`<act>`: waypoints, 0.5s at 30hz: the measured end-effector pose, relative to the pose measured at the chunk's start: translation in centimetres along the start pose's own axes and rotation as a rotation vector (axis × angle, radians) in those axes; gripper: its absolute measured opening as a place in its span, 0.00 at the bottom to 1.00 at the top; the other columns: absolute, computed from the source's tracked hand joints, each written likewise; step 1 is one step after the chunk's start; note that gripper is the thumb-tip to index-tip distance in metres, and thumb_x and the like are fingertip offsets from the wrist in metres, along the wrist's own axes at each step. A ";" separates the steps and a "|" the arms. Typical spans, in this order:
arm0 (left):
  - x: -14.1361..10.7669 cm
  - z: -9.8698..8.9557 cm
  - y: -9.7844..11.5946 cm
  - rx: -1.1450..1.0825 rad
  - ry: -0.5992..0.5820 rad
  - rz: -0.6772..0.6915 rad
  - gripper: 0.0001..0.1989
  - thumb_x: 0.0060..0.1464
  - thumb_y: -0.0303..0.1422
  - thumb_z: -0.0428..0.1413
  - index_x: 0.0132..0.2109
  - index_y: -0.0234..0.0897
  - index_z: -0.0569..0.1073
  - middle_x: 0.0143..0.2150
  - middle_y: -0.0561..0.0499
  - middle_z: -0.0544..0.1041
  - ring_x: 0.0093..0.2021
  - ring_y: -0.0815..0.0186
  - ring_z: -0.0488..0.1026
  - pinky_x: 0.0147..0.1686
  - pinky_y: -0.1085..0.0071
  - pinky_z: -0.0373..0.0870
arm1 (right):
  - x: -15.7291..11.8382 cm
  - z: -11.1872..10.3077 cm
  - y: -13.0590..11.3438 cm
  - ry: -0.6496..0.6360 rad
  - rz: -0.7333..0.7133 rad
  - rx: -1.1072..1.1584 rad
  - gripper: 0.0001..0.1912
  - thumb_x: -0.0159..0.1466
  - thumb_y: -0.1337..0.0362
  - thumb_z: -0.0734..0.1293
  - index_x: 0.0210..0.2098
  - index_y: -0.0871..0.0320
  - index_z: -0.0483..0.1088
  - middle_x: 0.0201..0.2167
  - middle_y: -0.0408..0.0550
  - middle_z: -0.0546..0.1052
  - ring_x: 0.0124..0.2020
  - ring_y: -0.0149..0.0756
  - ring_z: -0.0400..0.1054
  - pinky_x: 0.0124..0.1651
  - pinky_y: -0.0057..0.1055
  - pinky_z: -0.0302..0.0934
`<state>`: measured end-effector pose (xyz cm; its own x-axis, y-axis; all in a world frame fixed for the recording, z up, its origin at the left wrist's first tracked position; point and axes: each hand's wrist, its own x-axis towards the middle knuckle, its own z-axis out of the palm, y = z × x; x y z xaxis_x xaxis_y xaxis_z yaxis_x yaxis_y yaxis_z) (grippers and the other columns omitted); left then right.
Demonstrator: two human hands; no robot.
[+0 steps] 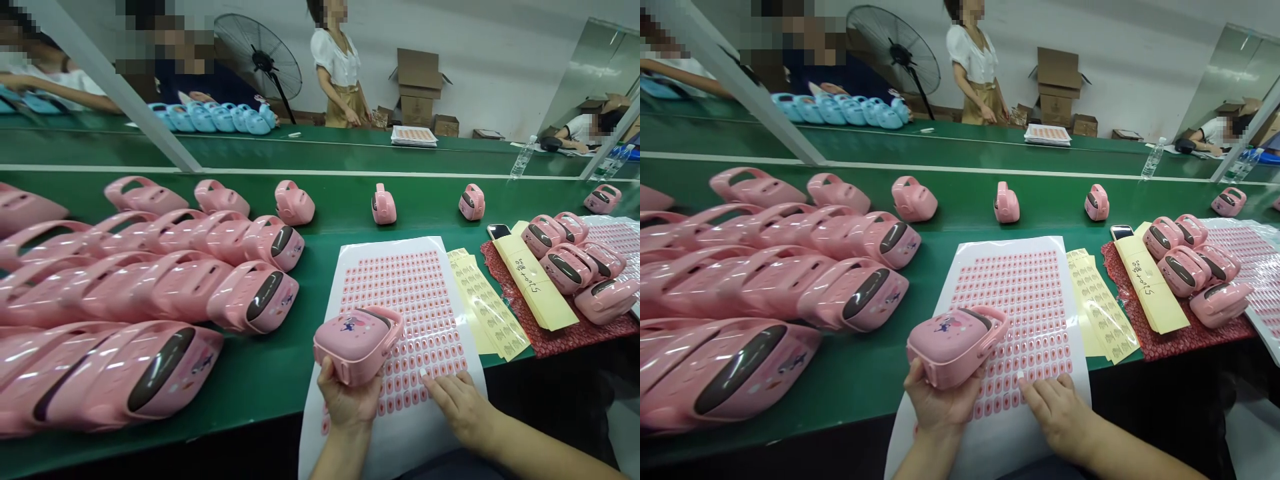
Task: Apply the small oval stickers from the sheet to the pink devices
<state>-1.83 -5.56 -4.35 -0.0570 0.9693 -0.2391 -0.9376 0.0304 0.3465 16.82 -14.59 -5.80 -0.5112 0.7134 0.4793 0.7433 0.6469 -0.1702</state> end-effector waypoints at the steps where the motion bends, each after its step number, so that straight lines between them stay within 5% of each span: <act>1: 0.0 -0.1 0.0 -0.012 -0.007 -0.001 0.23 0.44 0.36 0.56 0.51 0.52 0.71 0.41 0.53 0.81 0.40 0.53 0.77 0.31 0.59 0.77 | 0.1 0.0 0.1 -0.025 0.004 -0.014 0.34 0.59 0.77 0.53 0.65 0.66 0.42 0.36 0.54 0.77 0.29 0.39 0.69 0.32 0.34 0.61; 7: 0.1 -0.4 -0.2 -0.026 -0.041 -0.019 0.24 0.43 0.36 0.57 0.51 0.52 0.71 0.38 0.52 0.82 0.37 0.53 0.78 0.30 0.58 0.77 | 0.8 0.1 0.3 -0.088 0.060 -0.036 0.33 0.59 0.77 0.55 0.64 0.64 0.47 0.35 0.53 0.74 0.31 0.41 0.67 0.33 0.36 0.62; 15: -0.3 -0.5 -0.5 0.012 0.050 0.028 0.26 0.43 0.37 0.56 0.54 0.52 0.69 0.47 0.55 0.79 0.46 0.53 0.75 0.39 0.58 0.75 | -0.3 -0.4 0.8 0.052 0.247 0.116 0.37 0.60 0.73 0.61 0.65 0.58 0.42 0.37 0.52 0.76 0.35 0.43 0.70 0.38 0.40 0.67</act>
<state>-1.48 -5.94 -4.89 -0.1009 0.9564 -0.2739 -0.9312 0.0061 0.3644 17.72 -14.40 -5.68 -0.2954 0.8406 0.4539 0.7869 0.4835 -0.3833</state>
